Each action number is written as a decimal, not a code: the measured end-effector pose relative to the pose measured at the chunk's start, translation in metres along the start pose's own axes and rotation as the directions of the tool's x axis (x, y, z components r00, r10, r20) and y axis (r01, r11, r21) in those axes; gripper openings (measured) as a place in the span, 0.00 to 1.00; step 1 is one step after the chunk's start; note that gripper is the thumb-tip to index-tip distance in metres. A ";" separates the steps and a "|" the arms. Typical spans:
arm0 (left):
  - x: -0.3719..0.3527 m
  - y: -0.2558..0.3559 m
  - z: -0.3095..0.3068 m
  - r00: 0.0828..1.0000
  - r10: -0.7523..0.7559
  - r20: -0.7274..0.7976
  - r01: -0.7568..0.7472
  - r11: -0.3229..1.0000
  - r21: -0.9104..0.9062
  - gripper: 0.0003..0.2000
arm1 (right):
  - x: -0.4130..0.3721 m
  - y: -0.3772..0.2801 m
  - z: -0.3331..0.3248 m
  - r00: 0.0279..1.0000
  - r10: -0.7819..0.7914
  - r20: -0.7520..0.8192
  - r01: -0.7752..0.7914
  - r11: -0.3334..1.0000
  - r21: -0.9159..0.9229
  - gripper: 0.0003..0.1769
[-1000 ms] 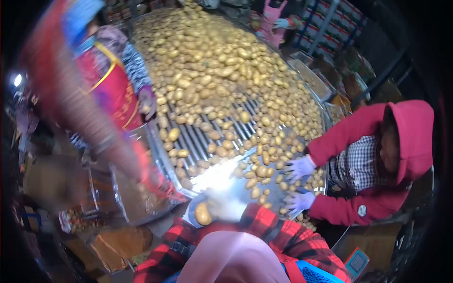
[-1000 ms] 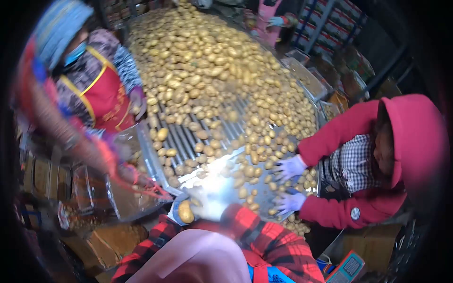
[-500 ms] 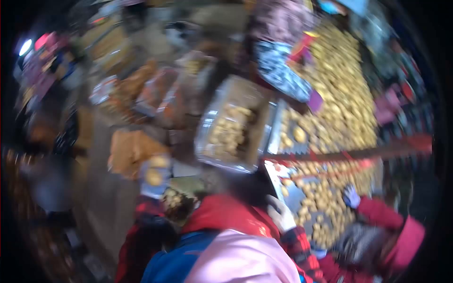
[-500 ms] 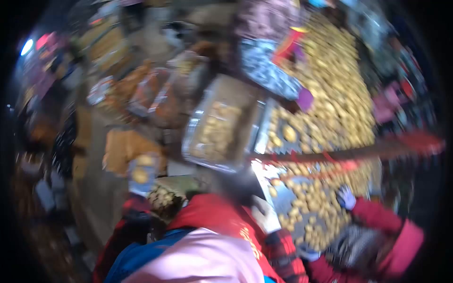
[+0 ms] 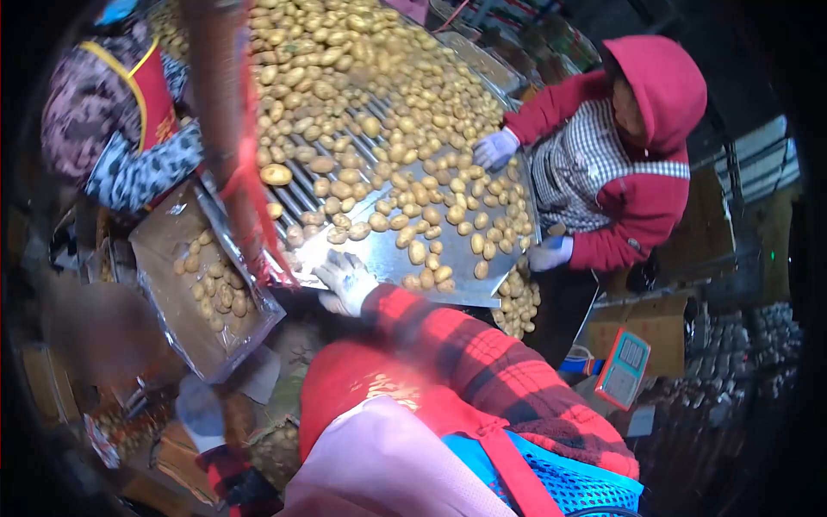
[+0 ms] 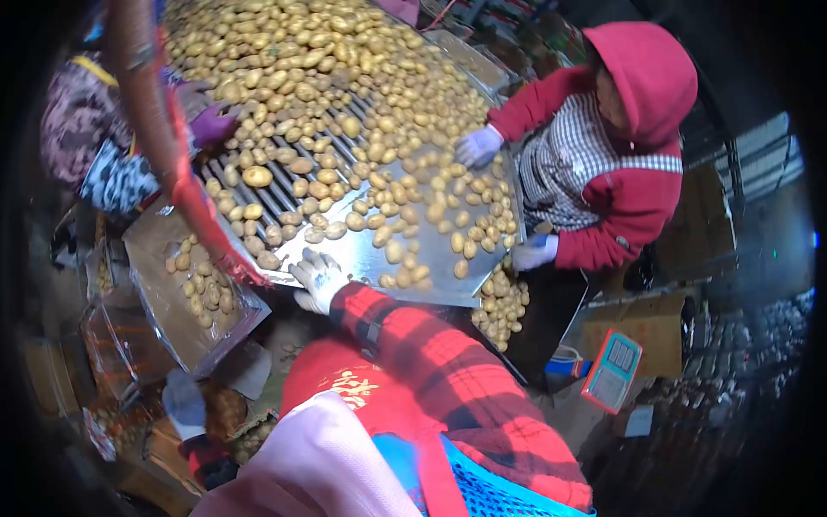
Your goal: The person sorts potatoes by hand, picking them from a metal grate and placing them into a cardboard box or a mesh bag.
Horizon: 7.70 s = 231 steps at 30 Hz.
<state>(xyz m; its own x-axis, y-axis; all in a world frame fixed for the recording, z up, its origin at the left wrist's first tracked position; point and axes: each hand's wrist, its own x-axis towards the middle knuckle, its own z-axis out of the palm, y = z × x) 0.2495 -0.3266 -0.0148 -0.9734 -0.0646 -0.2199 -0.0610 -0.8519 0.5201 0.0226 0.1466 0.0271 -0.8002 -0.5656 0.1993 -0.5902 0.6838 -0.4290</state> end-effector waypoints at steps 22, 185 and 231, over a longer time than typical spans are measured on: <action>0.168 -0.245 0.312 0.723 -0.675 -0.145 0.678 0.655 0.332 0.23 | -0.103 0.160 -0.110 0.763 0.611 -0.209 -0.646 0.729 -0.228 0.26; 0.026 -0.128 0.180 0.990 -0.124 0.061 0.126 0.633 -0.764 0.18 | -0.002 0.017 -0.095 0.753 -0.084 0.652 -0.648 -0.264 0.714 0.21; 0.128 -0.001 0.125 0.879 0.442 0.180 -0.422 0.896 -0.136 0.10 | 0.072 -0.134 -0.097 0.922 -0.328 0.208 0.269 0.925 0.267 0.28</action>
<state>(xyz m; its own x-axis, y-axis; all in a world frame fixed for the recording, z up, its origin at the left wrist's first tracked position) 0.0974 -0.2695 0.0596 -0.9223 -0.3396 0.1846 0.3865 -0.8070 0.4464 0.0342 0.0589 0.1848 -0.5219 -0.8412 0.1412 -0.7332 0.3578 -0.5783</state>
